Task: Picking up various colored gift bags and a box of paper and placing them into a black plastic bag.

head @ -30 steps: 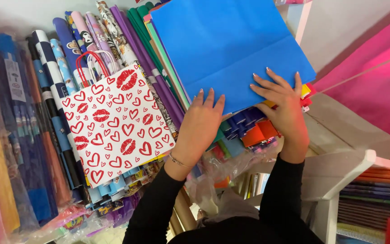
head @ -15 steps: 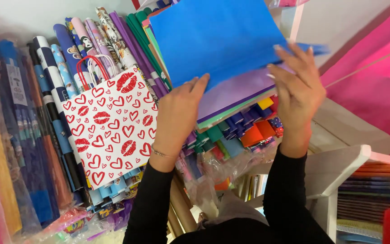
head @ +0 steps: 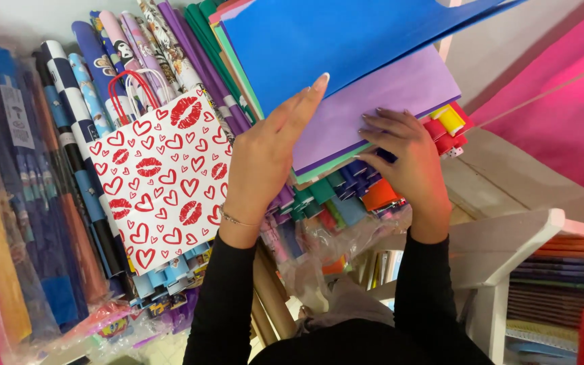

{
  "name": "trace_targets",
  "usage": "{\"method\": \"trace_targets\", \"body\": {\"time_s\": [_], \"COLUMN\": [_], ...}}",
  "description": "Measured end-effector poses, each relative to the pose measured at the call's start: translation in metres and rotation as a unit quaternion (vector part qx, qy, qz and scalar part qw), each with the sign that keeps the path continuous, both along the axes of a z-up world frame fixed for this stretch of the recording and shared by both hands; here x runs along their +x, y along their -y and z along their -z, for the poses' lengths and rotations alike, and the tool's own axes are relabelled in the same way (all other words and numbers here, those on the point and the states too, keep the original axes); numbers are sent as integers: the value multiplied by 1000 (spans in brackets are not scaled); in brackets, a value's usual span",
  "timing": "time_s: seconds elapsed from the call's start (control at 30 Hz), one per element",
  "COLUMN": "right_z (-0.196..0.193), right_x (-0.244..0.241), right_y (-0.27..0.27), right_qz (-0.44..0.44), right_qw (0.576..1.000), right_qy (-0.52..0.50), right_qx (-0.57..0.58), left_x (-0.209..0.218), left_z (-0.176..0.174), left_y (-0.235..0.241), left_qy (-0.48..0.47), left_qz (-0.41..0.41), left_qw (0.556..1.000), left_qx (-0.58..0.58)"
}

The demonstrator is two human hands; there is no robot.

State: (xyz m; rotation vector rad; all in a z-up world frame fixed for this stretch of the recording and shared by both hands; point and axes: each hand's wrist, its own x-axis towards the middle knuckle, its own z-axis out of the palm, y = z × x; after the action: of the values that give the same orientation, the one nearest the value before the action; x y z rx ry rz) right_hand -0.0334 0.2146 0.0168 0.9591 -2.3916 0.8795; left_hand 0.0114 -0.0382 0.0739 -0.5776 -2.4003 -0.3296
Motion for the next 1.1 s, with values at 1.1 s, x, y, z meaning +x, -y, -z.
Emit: {"method": "trace_targets", "body": {"time_s": [1.1], "right_z": [-1], "right_x": [61], "right_y": [13], "right_qz": [264], "right_qw": [957], "right_qy": [77], "right_qx": [91], "left_x": [31], "left_z": [44], "left_y": [-32], "left_qy": [63], "left_qz": [33], "left_qw": [996], "left_qx": [-47]}}
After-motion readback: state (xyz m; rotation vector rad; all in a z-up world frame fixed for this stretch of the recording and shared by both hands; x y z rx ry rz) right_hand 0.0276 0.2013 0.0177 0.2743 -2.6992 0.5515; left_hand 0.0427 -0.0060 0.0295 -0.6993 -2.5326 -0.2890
